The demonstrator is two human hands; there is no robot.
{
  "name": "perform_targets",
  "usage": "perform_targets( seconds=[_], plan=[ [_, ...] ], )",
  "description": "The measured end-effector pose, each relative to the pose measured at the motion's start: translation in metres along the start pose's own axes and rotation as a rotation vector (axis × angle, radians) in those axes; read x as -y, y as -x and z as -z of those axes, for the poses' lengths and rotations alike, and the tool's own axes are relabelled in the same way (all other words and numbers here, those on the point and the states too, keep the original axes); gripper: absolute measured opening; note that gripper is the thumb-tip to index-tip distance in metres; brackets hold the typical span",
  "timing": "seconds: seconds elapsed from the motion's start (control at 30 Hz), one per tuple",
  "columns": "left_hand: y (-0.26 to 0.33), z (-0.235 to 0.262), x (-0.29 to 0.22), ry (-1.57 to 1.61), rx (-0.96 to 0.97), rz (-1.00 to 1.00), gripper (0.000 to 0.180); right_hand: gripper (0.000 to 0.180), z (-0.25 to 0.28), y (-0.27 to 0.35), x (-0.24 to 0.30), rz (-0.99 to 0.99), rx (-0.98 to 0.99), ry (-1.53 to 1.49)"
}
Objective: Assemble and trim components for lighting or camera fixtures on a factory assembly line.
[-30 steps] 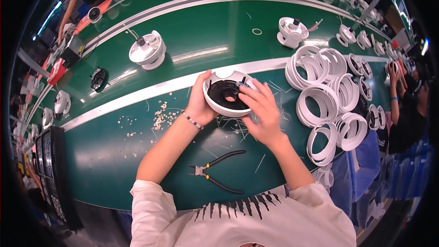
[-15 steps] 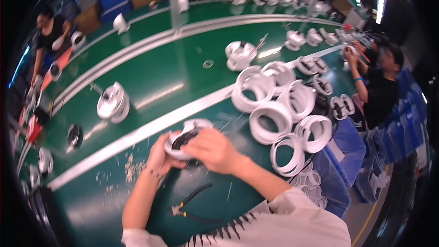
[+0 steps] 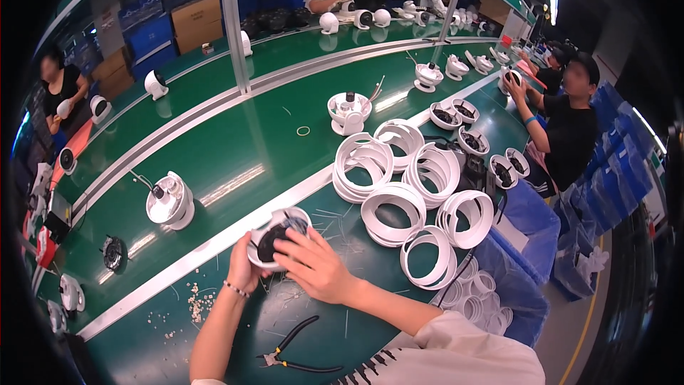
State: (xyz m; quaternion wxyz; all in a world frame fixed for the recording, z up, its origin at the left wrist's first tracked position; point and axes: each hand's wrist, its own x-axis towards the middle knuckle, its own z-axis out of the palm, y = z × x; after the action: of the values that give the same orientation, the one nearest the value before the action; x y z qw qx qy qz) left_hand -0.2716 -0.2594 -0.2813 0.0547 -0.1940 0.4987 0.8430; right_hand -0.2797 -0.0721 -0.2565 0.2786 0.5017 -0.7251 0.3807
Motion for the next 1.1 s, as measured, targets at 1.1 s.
perform_targets(
  seconds=[1.1],
  plan=[
    [-0.091,0.069,-0.065,0.399,-0.347,-0.527,0.04,0.06,0.027,0.039,0.059,-0.633,0.426,-0.845]
  ],
)
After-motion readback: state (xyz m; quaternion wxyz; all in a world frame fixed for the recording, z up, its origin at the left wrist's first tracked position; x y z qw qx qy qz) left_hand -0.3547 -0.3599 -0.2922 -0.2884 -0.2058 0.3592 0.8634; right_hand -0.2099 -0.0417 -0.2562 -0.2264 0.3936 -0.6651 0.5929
